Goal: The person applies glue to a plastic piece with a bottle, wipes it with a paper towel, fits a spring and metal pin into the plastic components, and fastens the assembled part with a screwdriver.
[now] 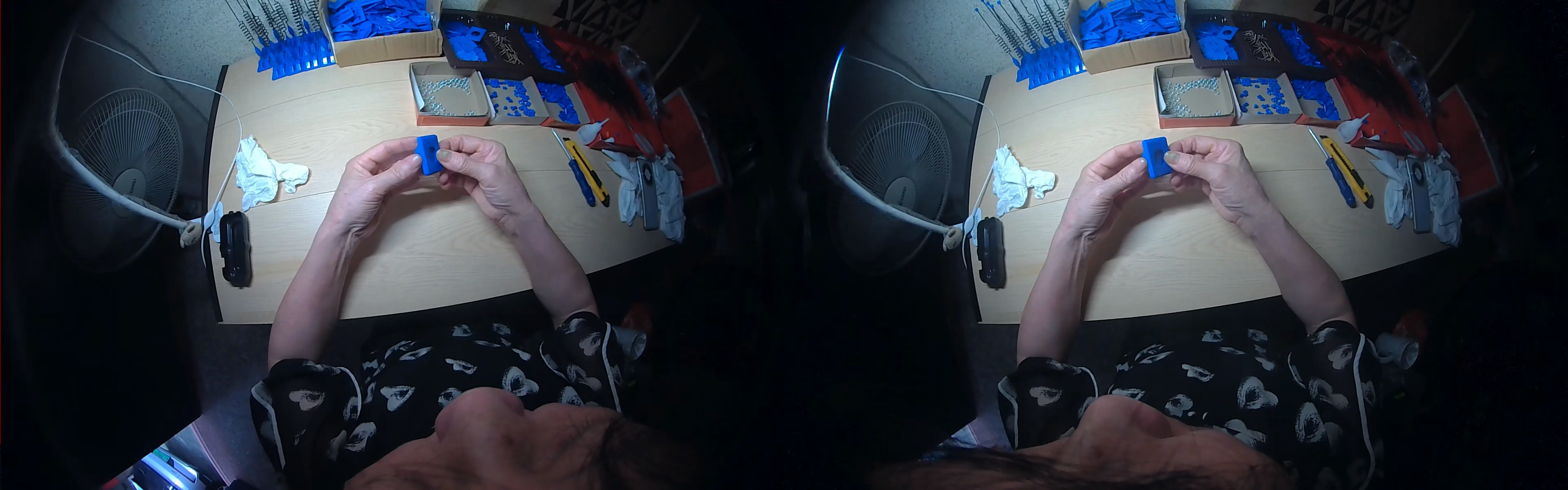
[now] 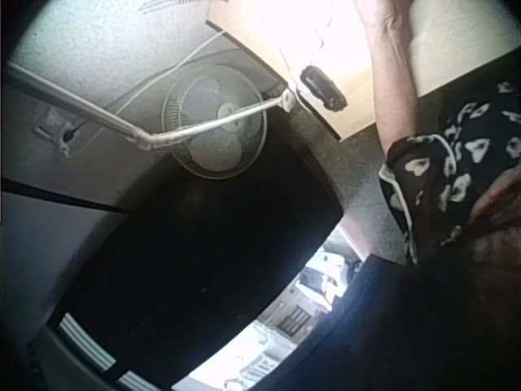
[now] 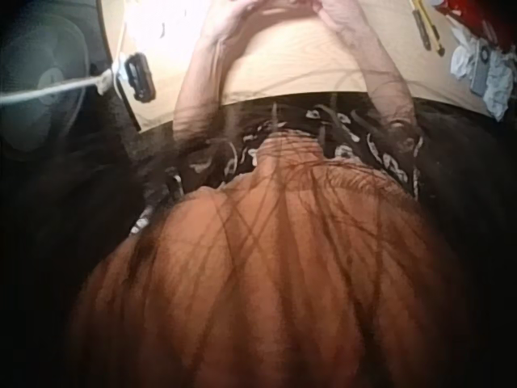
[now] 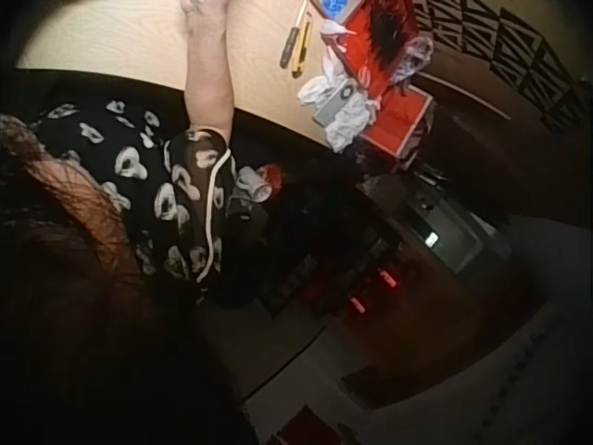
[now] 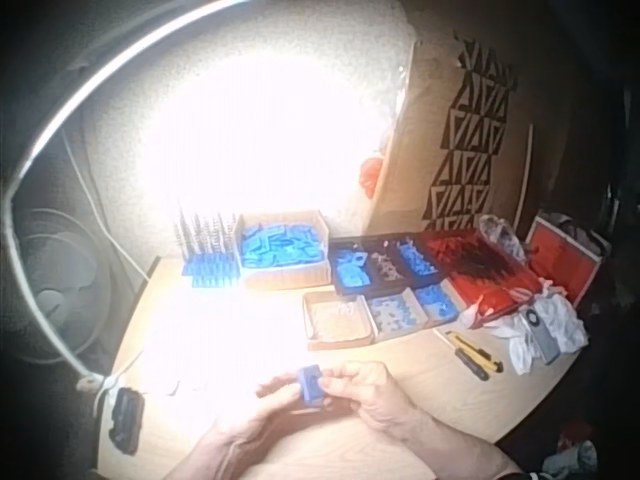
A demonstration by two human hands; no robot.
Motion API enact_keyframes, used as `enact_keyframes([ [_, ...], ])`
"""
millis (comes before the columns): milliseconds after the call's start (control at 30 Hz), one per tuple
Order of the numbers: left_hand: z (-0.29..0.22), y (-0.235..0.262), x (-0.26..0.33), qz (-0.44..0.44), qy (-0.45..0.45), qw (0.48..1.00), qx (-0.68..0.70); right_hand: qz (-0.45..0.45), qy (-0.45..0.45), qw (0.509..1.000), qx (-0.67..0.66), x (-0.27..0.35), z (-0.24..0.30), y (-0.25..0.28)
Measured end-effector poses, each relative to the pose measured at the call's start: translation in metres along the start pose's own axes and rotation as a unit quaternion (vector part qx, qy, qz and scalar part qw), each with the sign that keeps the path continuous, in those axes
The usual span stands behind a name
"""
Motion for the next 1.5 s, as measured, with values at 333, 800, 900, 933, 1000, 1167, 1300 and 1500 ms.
enact_keyframes([
  [333,0.005,-0.001,-0.005,0.034,-0.001,0.999,0.037,0.002,0.069,0.979,0.191,0.007,0.008,-0.017],
  [800,0.011,0.000,-0.006,0.037,0.010,0.999,0.022,-0.019,0.048,0.984,0.171,0.009,0.009,-0.017],
  [900,0.010,-0.002,-0.006,0.040,0.012,0.999,0.022,-0.030,0.042,0.981,0.188,0.009,0.008,-0.014],
  [933,0.009,-0.002,-0.006,0.040,0.014,0.999,0.022,-0.028,0.047,0.980,0.190,0.008,0.008,-0.013],
  [1000,0.010,-0.002,-0.006,0.045,0.014,0.998,0.035,-0.027,0.052,0.980,0.192,0.007,0.008,-0.011],
  [1167,0.009,-0.001,-0.004,0.032,0.026,0.998,0.050,-0.036,0.061,0.985,0.160,0.004,0.009,-0.007],
  [1300,0.013,0.001,-0.007,-0.014,0.031,0.999,0.037,-0.062,0.088,0.977,0.183,0.004,0.007,-0.001],
  [1500,0.019,0.003,-0.009,-0.071,0.027,0.996,-0.056,-0.076,0.051,0.976,0.199,0.003,0.005,-0.004],
])
Point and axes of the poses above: each hand's wrist, its own x-axis away from the middle knuckle, its own y-axis out of the back of the hand, z = x × y, the point moved 3 cm from there along -x, towards the middle knuckle, and after that the axes turned 14 degrees about -x, right-handed, at the moved point
